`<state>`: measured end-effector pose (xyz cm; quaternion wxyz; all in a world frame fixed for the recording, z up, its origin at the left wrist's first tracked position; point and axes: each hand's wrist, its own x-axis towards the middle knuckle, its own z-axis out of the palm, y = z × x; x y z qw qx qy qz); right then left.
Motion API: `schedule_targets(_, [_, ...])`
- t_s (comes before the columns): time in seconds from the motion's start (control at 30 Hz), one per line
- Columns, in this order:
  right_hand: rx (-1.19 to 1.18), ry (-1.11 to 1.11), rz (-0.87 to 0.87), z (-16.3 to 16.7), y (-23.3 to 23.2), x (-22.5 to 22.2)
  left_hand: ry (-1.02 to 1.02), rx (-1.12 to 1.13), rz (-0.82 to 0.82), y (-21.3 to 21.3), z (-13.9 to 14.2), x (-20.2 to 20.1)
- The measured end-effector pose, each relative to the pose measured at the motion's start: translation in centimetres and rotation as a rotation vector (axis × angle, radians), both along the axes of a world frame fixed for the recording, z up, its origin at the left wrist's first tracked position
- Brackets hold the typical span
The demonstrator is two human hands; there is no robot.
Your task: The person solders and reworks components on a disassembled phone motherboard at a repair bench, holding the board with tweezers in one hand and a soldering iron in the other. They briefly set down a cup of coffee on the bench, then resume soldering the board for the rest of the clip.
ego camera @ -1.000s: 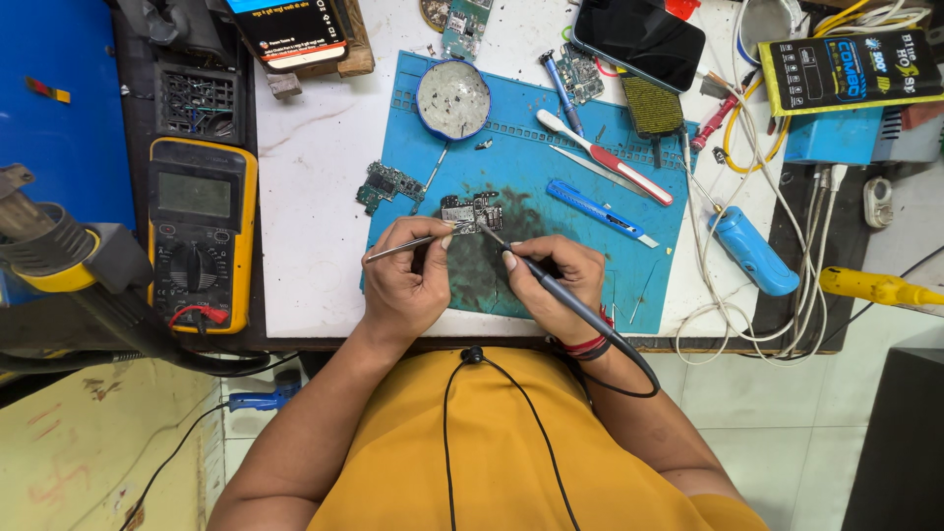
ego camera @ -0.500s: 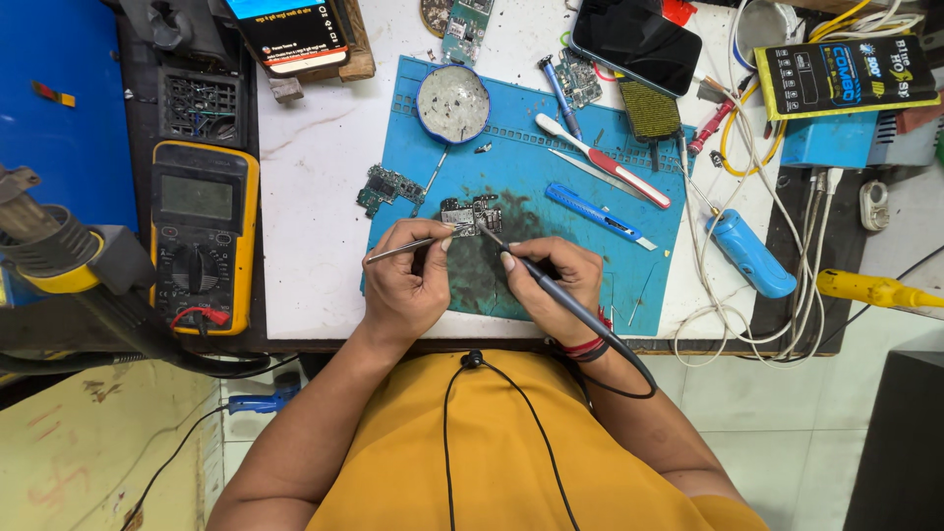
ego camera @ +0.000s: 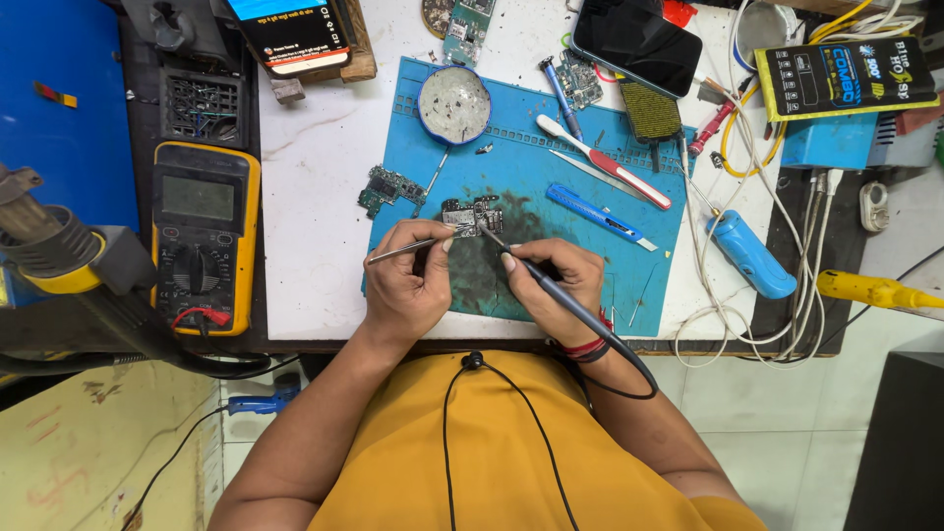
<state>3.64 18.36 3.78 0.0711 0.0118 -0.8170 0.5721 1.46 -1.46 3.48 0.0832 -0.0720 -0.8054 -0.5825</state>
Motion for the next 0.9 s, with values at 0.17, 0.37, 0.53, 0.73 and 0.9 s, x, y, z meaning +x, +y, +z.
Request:
schedule_targets(0.17, [-0.020, -0.014, 0.014, 0.08, -0.01, -0.05, -0.025, 0.002, 0.003, -0.07, -0.05, 0.05])
schedule_targets(0.37, [0.012, 0.013, 0.000, 0.14, -0.15, -0.15, -0.003, -0.008, -0.002, -0.09, -0.04, 0.03])
schedule_targets(0.53, [0.006, -0.003, 0.002, 0.08, -0.07, -0.05, -0.006, 0.003, -0.001, -0.04, 0.04, 0.13])
schedule_targets(0.73, [-0.027, -0.019, -0.044, -0.14, -0.11, 0.05, -0.019, -0.003, -0.005, -0.10, 0.05, -0.01])
schedule_targets(0.9, [-0.017, -0.018, 0.000, -0.11, -0.12, 0.07, -0.015, -0.011, -0.007, -0.09, 0.06, -0.01])
